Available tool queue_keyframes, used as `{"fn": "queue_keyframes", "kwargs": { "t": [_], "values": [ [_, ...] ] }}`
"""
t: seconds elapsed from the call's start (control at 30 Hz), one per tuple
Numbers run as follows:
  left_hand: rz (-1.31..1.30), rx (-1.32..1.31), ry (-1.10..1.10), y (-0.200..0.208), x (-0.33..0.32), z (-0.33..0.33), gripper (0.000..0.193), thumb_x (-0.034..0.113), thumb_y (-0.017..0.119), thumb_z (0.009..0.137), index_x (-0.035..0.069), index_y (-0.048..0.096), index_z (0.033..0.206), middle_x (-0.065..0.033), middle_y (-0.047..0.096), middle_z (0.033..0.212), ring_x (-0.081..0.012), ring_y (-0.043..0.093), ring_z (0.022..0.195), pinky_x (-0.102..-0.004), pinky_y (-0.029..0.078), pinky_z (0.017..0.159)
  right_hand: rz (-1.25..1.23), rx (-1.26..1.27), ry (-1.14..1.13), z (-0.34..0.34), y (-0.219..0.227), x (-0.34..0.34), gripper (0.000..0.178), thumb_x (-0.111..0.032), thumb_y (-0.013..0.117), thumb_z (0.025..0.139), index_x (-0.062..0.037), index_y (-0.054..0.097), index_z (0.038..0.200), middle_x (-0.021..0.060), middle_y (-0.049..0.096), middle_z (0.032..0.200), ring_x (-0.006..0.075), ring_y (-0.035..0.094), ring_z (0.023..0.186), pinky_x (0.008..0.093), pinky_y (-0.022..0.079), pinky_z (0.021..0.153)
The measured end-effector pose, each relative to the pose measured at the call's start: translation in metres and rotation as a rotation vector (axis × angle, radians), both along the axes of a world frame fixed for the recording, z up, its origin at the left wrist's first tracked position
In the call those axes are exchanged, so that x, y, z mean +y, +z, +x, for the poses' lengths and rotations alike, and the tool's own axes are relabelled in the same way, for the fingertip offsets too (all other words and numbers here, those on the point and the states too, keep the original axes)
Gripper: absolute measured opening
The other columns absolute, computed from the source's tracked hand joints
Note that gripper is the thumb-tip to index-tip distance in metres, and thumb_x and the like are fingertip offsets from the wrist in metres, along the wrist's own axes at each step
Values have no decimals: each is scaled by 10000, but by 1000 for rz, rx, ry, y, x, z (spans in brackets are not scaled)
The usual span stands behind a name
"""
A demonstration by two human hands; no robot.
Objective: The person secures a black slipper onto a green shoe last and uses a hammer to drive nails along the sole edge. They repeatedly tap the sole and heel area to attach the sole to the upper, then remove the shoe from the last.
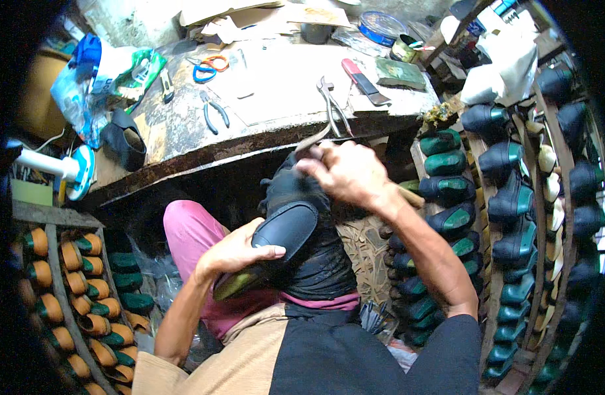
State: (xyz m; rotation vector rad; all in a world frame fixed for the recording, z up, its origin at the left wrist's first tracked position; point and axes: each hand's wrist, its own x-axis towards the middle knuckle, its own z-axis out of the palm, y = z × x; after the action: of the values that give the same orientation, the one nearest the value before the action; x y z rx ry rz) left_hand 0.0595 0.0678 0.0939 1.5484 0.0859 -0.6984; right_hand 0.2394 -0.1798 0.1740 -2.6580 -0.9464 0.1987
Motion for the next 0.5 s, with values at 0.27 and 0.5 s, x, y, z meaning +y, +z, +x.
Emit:
{"fn": "queue_keyframes", "kwargs": {
  "t": [0.27,0.5],
  "values": [
    [1056,-670,199,39,-59,-46,792,500,734,1063,-62,540,1586,-256,687,1399,-423,707,1222,-495,585,999,324,602,-466,12,2,-65,555,-521,700,1122,13,836,1058,-61,606,725,105,535,679,348,464,609],
    [1109,-560,148,26,-65,-36,731,532,685,1093,-30,603,1553,-221,719,1282,-405,751,1055,-501,624,875,457,593,-376,-40,-22,-68,449,-428,702,1137,-2,808,1042,-32,624,794,67,508,770,324,443,673]
  ]
}}
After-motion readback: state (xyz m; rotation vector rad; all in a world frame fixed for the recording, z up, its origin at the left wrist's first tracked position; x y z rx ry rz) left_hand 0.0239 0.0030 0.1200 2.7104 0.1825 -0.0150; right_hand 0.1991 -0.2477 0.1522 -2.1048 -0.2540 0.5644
